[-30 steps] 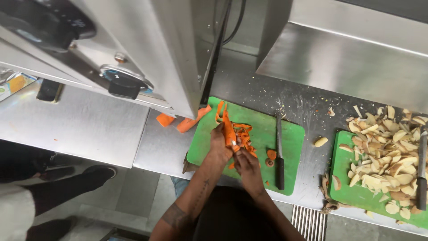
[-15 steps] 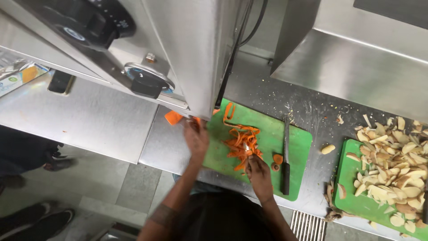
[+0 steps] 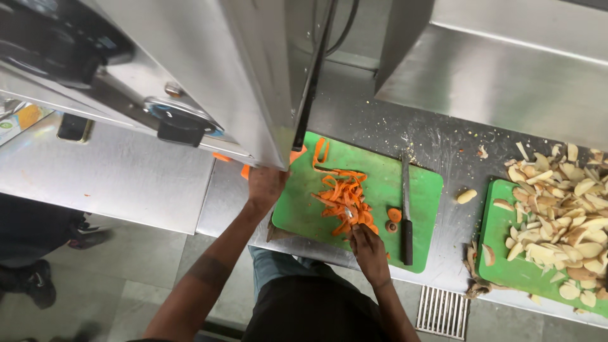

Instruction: The person peels a carrot using a handheld peeler over a green cutting board. Carrot peels accumulate on the board while other peeled vegetables are visible on a second board nearby.

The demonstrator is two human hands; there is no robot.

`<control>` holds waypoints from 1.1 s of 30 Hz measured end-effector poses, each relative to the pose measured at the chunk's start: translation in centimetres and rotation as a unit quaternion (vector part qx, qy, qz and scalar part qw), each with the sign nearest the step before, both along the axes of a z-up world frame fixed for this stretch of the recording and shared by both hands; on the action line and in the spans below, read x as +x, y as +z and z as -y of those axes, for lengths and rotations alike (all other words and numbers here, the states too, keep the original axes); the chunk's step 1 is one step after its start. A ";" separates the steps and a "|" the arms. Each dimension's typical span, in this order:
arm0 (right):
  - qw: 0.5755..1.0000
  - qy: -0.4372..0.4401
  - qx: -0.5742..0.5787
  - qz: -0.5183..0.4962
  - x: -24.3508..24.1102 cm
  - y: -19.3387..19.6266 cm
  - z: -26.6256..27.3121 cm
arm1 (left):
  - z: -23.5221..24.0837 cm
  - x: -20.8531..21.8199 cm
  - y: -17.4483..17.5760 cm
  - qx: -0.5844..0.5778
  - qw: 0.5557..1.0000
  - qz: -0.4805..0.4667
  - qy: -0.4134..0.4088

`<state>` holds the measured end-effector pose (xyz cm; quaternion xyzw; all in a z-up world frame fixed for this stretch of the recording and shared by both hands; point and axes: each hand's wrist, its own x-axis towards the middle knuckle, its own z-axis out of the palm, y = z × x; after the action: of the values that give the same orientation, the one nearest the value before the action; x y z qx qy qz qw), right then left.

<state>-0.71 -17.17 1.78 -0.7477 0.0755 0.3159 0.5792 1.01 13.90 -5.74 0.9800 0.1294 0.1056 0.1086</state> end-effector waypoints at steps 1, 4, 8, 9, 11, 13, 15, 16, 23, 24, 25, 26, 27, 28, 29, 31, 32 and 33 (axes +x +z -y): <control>1.000 0.001 0.010 -0.001 -0.3 -0.1 0.2 | -0.3 -0.2 -0.7 -0.013 1.000 0.008 0.000; 0.999 -0.014 0.049 0.004 0.1 -0.3 0.7 | -0.8 0.1 -1.1 -0.161 0.987 0.015 0.006; 0.994 -0.001 0.099 0.041 1.8 0.7 0.5 | 1.2 -2.3 2.4 -0.711 0.701 -0.017 0.045; 0.993 0.015 0.104 0.058 2.4 1.2 0.4 | 2.7 -3.4 3.7 -0.776 0.627 -0.036 0.065; 0.988 0.035 0.093 0.122 3.9 2.2 -0.2 | 6.3 -4.8 6.3 -0.845 0.529 -0.059 0.057; 0.978 0.052 0.094 0.176 5.1 3.1 -0.6 | 9.0 -5.7 8.6 -0.860 0.503 -0.075 0.046; 0.965 0.072 0.112 0.227 6.0 3.8 -0.7 | 10.8 -6.1 10.4 -0.864 0.490 -0.092 0.072; 0.966 0.076 0.105 0.222 6.4 4.1 -0.9 | 11.2 -6.0 11.2 -0.869 0.482 -0.090 0.066; 0.971 0.048 0.144 0.185 6.4 3.7 0.3 | 12.5 -5.9 11.3 -0.884 0.454 -0.089 0.070; 0.974 0.029 0.152 0.166 6.4 3.6 0.4 | 12.6 -5.8 11.0 -0.883 0.455 -0.089 0.076; 0.975 0.039 0.139 0.172 6.4 3.6 0.4 | 12.6 -5.7 10.7 -0.883 0.454 -0.089 0.077; 0.975 0.045 0.124 0.178 6.5 3.7 0.6 | 12.7 -5.6 10.5 -0.884 0.452 -0.093 0.075; 0.976 0.052 0.110 0.183 6.4 3.8 0.7 | 12.7 -5.5 10.4 -0.885 0.450 -0.096 0.073; 0.972 0.064 0.105 0.201 6.3 3.9 0.7 | 12.7 -5.4 10.3 -0.883 0.452 -0.101 0.074; 0.968 0.076 0.100 0.218 6.1 4.1 0.7 | 12.7 -5.4 10.3 -0.882 0.454 -0.106 0.074; 0.962 0.085 0.081 0.245 6.2 4.6 0.3 | 12.5 -4.9 10.3 -0.882 0.455 -0.108 0.059; 0.963 0.082 0.064 0.250 5.9 4.8 0.2 | 12.6 -5.0 10.2 -0.885 0.451 -0.108 0.048; 0.963 0.078 0.047 0.254 5.7 4.9 0.2 | 12.8 -5.0 10.2 -0.888 0.446 -0.108 0.037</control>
<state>4.95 -17.33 6.70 -0.7787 -0.1481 0.1628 0.5875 -4.02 1.09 4.41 0.3473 0.1997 -0.1699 0.9004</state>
